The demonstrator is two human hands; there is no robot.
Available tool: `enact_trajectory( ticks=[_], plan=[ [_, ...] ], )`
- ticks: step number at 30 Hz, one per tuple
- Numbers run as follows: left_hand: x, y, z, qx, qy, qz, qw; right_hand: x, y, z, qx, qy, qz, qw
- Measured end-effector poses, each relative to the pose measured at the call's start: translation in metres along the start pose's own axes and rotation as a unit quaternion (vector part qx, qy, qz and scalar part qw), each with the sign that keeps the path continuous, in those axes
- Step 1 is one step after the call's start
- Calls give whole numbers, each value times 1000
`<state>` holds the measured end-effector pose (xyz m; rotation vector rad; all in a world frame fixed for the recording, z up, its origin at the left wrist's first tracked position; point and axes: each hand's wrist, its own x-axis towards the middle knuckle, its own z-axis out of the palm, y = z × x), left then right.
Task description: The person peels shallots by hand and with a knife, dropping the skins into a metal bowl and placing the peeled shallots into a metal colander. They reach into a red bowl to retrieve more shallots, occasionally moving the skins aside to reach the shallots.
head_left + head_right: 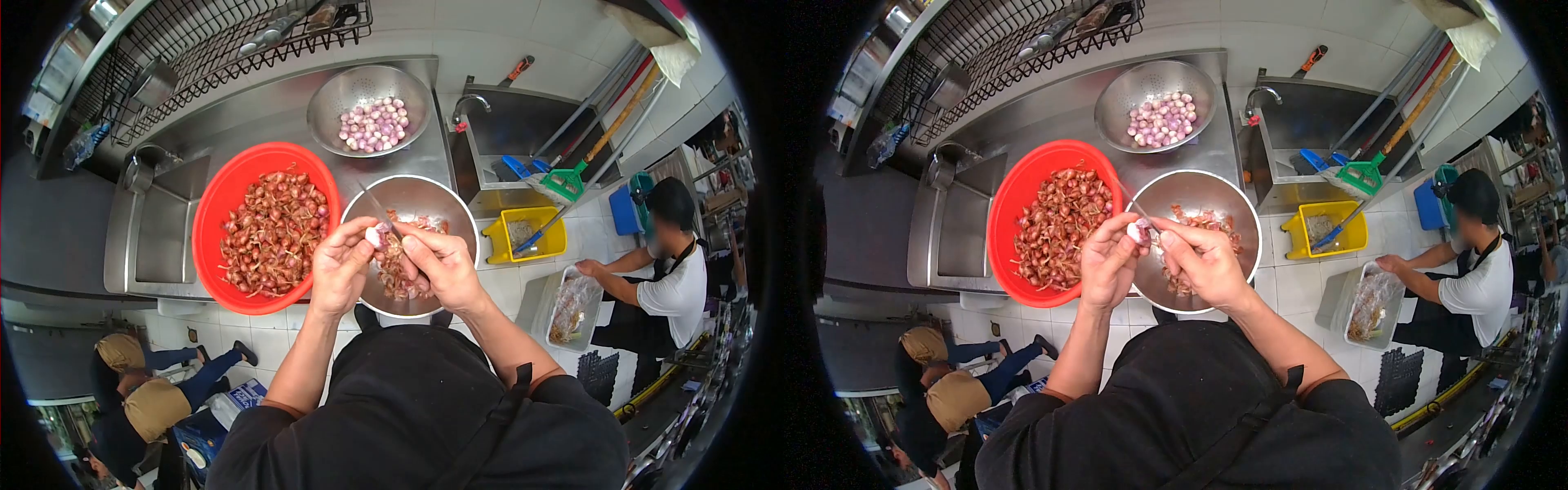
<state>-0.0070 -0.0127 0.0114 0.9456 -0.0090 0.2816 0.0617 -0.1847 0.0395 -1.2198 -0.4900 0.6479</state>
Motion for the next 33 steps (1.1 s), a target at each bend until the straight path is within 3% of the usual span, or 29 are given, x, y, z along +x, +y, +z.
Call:
enact_trajectory(
  ticks=[3,6,8,15,19,22,25,28,30,33],
  plan=[
    [3,0,-5,-111,-13,-40,993,2,-1,-2,74,18,30,997],
    [2,5,5,-80,22,-17,996,1,0,-3,23,-3,25,999],
    [1,0,-3,-61,19,-4,998,0,4,4,-75,48,-66,994],
    [-1,-5,-1,46,33,56,997,-4,2,14,-69,18,-65,995],
    [-1,-5,-5,18,0,36,999,0,13,3,-75,25,-59,995],
    [1,0,0,-58,4,3,998,2,7,-3,1,42,-25,999],
    [0,2,0,-120,26,-35,992,5,18,-8,-56,62,-18,996],
    [0,-13,-13,-110,18,-6,994,9,24,-9,-145,109,-94,979],
    [2,-14,-16,-104,8,3,994,9,16,-17,-384,28,43,922],
    [3,-6,-7,-90,53,-18,994,3,24,-11,-358,89,13,929]
  ],
)
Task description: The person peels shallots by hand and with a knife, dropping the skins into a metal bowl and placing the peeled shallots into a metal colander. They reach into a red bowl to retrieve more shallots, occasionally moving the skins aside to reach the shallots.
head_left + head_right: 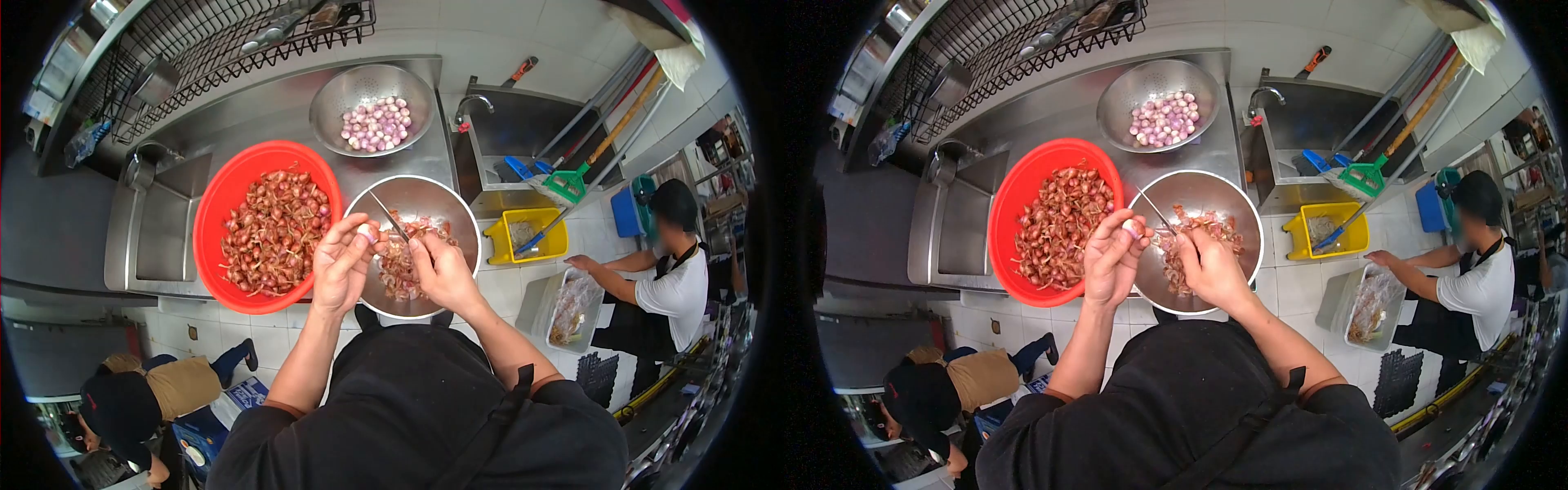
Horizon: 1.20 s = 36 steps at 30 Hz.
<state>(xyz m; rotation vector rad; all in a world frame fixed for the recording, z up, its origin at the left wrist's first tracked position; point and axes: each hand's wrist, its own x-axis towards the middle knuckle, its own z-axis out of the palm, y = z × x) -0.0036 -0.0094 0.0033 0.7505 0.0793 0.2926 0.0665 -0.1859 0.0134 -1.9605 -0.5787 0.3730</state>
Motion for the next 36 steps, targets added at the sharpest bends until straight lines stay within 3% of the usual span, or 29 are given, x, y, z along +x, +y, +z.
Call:
enact_trajectory(
  ticks=[1,3,6,9,10,11,13,20,22,27,33,36],
  plan=[
    [0,0,1,0,1,-1,1000,-2,-1,2,0,0,1,1000],
    [0,-1,2,40,13,14,999,-4,-3,6,178,21,-27,983],
    [-3,-7,5,50,8,52,997,-7,-17,5,270,-8,-57,961],
    [-4,-7,9,85,9,84,993,-8,-26,4,180,-27,-78,980],
    [-5,-7,9,85,8,84,993,-5,-25,14,224,23,-149,963],
    [-5,-6,9,111,13,92,990,-4,-25,14,224,23,-149,963],
    [-6,-4,8,136,20,100,985,-3,-26,15,156,39,-226,961],
    [-7,-2,7,136,-1,102,985,-2,-23,17,173,55,-224,958],
    [-7,1,8,116,-12,91,989,-7,-28,9,311,-13,-39,950],
    [-5,6,10,-17,-14,-22,1000,-5,-25,0,326,-32,-16,945],
    [-3,-8,-10,-21,-73,3,997,-7,-25,2,277,2,-23,961],
    [-4,-3,-4,-15,-43,-21,999,-4,-12,5,235,74,-47,968]
  ],
)
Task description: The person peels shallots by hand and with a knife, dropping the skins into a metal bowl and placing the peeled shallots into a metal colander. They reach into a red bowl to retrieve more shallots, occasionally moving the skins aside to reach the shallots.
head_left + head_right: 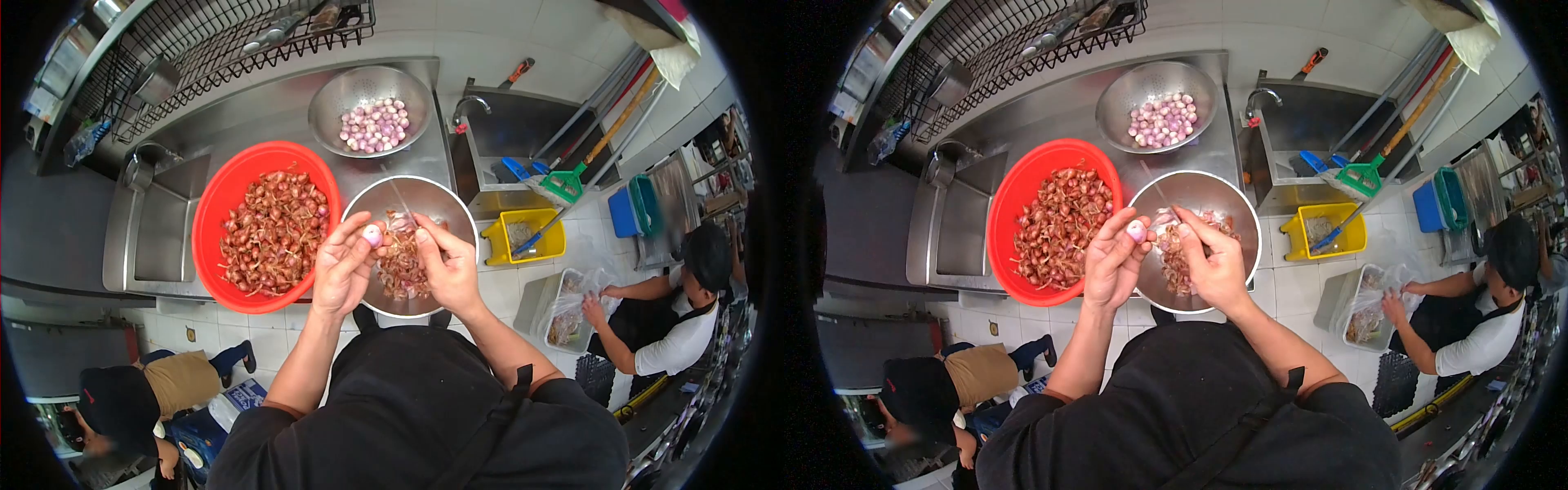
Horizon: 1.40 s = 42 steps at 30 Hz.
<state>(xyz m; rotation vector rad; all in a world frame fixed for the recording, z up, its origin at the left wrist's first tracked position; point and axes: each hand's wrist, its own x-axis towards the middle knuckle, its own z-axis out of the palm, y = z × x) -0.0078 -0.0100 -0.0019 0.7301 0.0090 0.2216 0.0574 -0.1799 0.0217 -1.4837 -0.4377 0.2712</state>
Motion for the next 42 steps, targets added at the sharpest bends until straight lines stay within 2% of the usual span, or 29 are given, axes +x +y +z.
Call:
enact_trajectory(
  ticks=[3,5,7,9,11,14,17,21,22,23,24,28,35,40,41,42],
  plan=[
    [-2,3,-1,0,12,-8,1000,0,13,-9,15,45,-20,999],
    [-2,4,3,17,17,0,1000,0,20,-16,-85,-35,27,995],
    [-3,3,3,34,22,6,999,-5,18,-12,-67,-28,29,997],
    [-5,0,0,95,36,22,995,-9,9,-7,-73,-50,-73,993],
    [-5,-3,4,121,43,30,991,-11,-11,-1,-36,-79,-56,995],
    [-6,0,12,160,44,56,984,-8,-9,7,-59,-84,-126,987],
    [-6,0,10,177,33,76,981,-6,-6,7,-66,-94,-139,984],
    [-7,-4,7,151,42,60,986,-3,-3,5,-32,-73,-136,988],
    [-5,-2,9,152,42,62,986,-5,-3,3,9,-61,-48,997],
    [-4,0,12,96,48,41,993,-6,-3,1,49,-49,41,997],
    [-3,1,14,40,53,20,998,-4,-4,-3,66,-52,56,995],
    [-3,-1,10,3,66,22,998,-6,-6,-3,36,-77,59,995],
    [-3,-16,13,16,64,88,994,-15,-14,18,101,-76,-8,992],
    [-4,-17,17,36,57,113,991,-9,-5,16,31,-47,-82,995],
    [-5,-17,19,5,57,95,994,-10,-7,13,30,-47,-81,995],
    [-5,-16,21,-26,56,77,995,-11,-11,9,77,-53,18,996]
  ],
)
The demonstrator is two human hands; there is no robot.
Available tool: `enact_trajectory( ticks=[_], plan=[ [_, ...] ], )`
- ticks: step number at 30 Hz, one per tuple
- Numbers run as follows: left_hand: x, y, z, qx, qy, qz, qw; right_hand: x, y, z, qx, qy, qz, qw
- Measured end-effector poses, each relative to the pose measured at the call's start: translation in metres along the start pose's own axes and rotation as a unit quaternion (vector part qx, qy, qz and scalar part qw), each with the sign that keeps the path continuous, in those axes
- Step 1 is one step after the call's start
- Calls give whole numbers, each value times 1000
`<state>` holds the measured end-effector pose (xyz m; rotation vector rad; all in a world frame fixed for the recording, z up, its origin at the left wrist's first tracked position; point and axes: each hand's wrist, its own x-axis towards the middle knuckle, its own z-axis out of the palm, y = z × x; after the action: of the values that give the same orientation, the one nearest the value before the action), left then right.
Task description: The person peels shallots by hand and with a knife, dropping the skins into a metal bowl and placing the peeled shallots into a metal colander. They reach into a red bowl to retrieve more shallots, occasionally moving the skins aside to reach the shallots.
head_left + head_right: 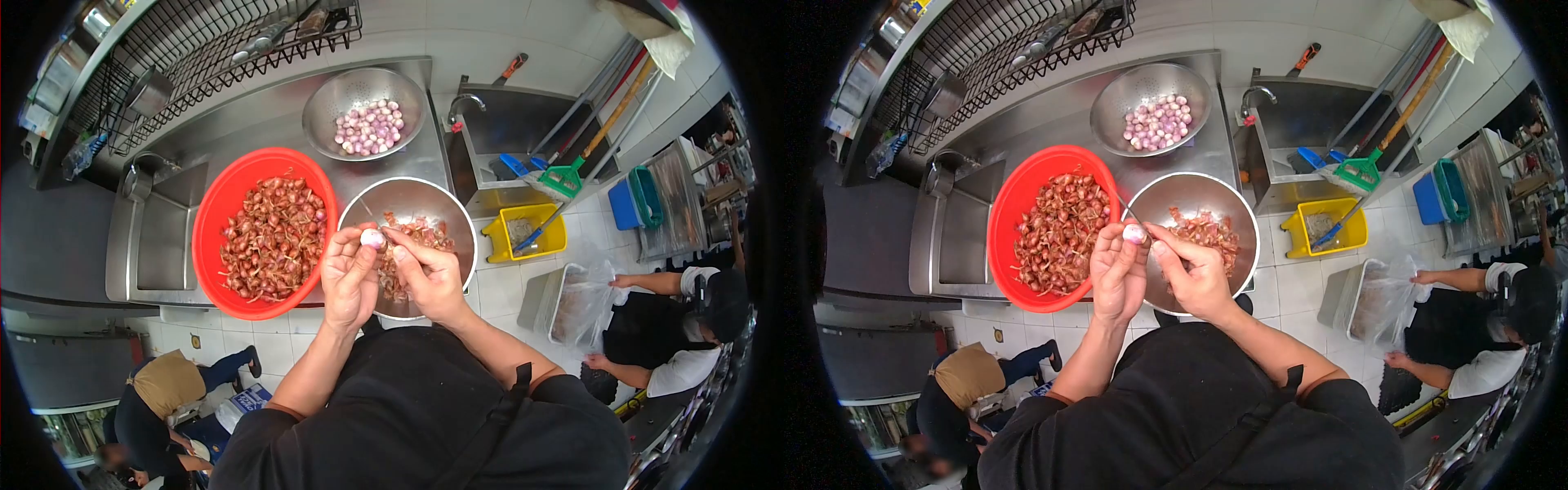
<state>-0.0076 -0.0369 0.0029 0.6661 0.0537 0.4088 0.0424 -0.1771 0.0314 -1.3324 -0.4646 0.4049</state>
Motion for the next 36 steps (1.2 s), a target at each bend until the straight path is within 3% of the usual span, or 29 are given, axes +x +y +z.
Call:
enact_trajectory(
  ticks=[1,2,5,10,11,13,15,18,19,20,21,23,25,27,28,29,31,33,34,35,36],
  plan=[
    [1,0,2,0,-1,2,1000,0,-3,-1,51,1,96,994],
    [2,1,3,-1,8,-5,1000,1,0,3,68,37,34,996],
    [3,3,0,15,18,-19,1000,3,0,-7,60,63,16,996],
    [15,-3,-19,103,31,-36,994,16,54,-32,-15,100,64,993],
    [25,-2,-17,126,23,6,992,15,64,-37,-15,101,59,993],
    [52,9,3,163,-2,104,981,8,74,-43,-21,113,184,976],
    [96,17,21,190,23,171,966,6,79,-46,-35,102,188,976],
    [177,-2,-9,235,100,65,965,2,76,-46,-61,62,198,976],
    [180,-8,-30,234,98,68,965,2,86,-45,-95,83,137,982],
    [185,-10,-46,332,100,0,938,3,91,-46,-129,106,73,983],
    [187,-12,-50,426,100,-66,897,3,85,-50,-130,109,67,983],
    [151,-15,-45,491,52,-75,866,-1,67,-54,-165,109,103,975],
    [118,-23,-62,533,-54,-188,823,-2,49,-49,-138,139,77,978],
    [90,-32,-73,789,-185,-216,545,0,43,-50,-108,158,86,978],
    [70,-34,-76,892,-246,-83,370,3,44,-51,-113,157,64,979],
    [66,-37,-78,893,-237,-86,374,6,44,-54,-115,148,65,980],
    [53,-21,-29,818,-82,-186,538,9,47,-56,-224,137,36,964],
    [57,-17,-31,814,-109,-284,495,19,55,-57,-260,89,100,956],
    [45,-22,-45,813,-88,-293,495,21,60,-59,-259,36,105,959],
    [33,-34,-66,864,-119,-87,481,25,65,-59,-260,-13,107,960],
    [28,-30,-66,876,-149,125,441,26,56,-55,-220,-11,248,943]
  ],
)
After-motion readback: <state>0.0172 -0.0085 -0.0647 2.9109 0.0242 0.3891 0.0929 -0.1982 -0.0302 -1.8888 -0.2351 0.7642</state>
